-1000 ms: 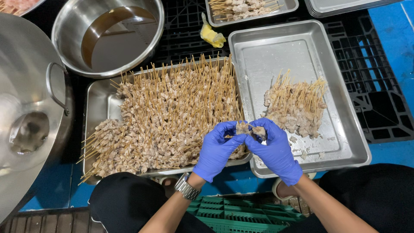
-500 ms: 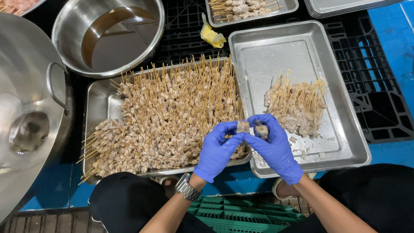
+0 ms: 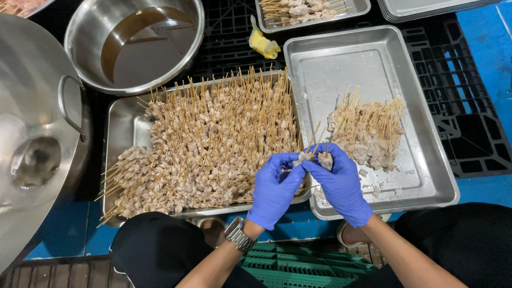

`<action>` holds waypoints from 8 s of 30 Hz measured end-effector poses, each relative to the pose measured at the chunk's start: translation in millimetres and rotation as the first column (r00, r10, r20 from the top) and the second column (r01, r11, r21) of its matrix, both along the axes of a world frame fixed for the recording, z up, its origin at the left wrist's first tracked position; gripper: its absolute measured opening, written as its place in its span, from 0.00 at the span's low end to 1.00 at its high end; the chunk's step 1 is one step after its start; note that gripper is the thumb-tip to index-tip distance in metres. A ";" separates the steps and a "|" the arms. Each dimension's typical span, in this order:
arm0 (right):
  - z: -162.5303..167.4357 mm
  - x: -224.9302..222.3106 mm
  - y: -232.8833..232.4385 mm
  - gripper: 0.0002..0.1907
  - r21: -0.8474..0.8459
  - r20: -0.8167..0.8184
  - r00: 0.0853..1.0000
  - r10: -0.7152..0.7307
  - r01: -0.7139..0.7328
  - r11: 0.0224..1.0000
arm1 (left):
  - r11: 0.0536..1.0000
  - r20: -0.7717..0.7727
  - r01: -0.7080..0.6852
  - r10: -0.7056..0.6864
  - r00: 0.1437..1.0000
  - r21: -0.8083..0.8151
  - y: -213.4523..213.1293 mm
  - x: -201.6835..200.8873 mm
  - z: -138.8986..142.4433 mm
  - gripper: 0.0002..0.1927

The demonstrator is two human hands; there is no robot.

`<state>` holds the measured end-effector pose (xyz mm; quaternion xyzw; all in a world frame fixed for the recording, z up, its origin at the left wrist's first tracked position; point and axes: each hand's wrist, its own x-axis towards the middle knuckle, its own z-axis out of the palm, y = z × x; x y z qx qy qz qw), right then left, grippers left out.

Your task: The person sits at a stainless steel prep table and threads pieces of seasoned meat onto bamboo skewers by hand, one skewer at a time, placing each finished skewer onto a tray with completed skewers and taking new meat pieces from a tray beside them.

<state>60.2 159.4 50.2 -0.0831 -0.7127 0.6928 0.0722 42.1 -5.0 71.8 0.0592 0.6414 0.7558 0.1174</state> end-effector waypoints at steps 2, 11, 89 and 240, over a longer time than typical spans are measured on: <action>-0.5 -0.1 1.1 0.12 0.003 0.014 0.999 0.039 -0.040 0.999 | 0.999 -0.009 0.001 -0.001 1.000 -0.038 -0.9 0.8 0.9 0.12; -0.9 -3.6 4.1 0.12 -0.098 -0.033 0.995 0.095 -0.098 0.990 | 1.000 -0.009 -0.011 0.011 1.000 -0.028 0.4 1.5 -4.8 0.12; -9.7 -7.7 14.4 0.09 -0.331 0.185 0.982 0.050 0.014 0.943 | 0.962 0.129 0.244 -0.259 0.957 0.120 -11.6 -18.6 -27.9 0.15; 29.9 34.9 123.0 0.39 0.701 0.058 0.993 -0.101 0.031 0.712 | 0.870 -0.709 -0.423 0.129 0.693 -0.255 -92.7 -103.1 77.0 0.06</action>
